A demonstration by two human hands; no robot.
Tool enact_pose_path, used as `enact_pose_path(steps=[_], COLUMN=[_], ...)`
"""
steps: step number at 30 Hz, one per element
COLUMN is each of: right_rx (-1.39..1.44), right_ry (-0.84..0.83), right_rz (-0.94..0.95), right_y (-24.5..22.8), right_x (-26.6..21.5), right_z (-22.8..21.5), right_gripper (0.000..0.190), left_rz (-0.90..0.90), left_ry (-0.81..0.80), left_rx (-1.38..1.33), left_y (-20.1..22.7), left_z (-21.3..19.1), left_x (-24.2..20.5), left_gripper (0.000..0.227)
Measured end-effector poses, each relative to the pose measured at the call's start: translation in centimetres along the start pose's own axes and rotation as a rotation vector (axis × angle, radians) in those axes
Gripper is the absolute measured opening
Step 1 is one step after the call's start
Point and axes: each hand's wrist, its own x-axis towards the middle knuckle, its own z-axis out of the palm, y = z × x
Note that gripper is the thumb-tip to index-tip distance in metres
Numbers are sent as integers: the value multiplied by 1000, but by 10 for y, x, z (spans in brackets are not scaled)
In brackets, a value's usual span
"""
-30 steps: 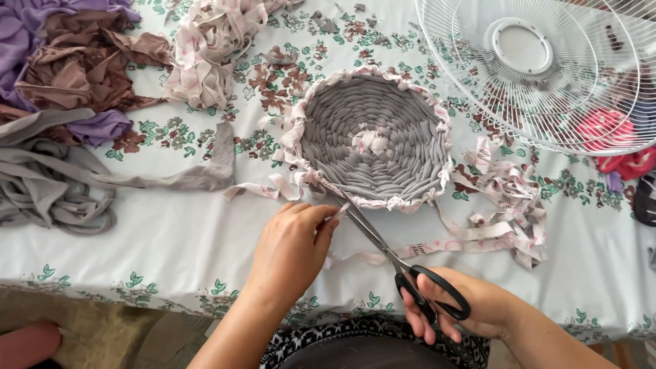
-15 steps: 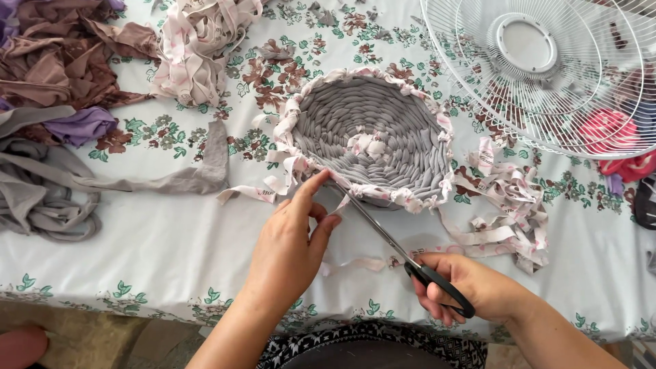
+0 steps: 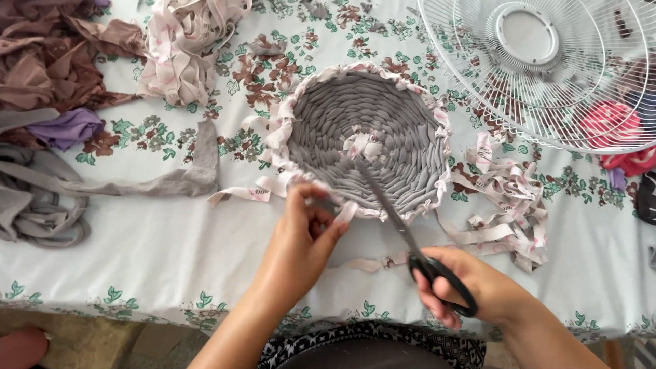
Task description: Trimming excess fabric strips from the edges of a woven rug using scissors.
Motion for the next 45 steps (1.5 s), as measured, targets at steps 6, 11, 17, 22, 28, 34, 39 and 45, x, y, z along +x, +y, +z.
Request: enact_pose_path(steps=[6,11,17,22,28,34,39,45], right_rx=[-199,-125,-489,-332,-30,-462,-1107,-459], right_ry=[335,314,566,810,242,392,992,620], right_rz=[-520,-492,-499,-740,-612,-634,-561,-800], right_y=[-3,20,44,-5,25,29,2,0], right_x=[-27,5,5,-24,16,13,-46,-42], right_z=[-10,41,-8,9,65,12,-38,-17], right_gripper=[38,35,37,21,29,31,40,32], left_rz=[382,400,371,166,261,113,-340,170], left_ry=[-936,-491,107,220,-103,-157,58,189], left_rx=[188,246,544,562,386,534,881,501], left_y=[50,46,16,-16,16,34,25,23], left_z=[1,-3,-45,-28,6,-54,-124,-67], left_x=[-39,-25,-5,24,34,14,-30,-15], left_gripper=[80,53,25,78,73,33,19,11])
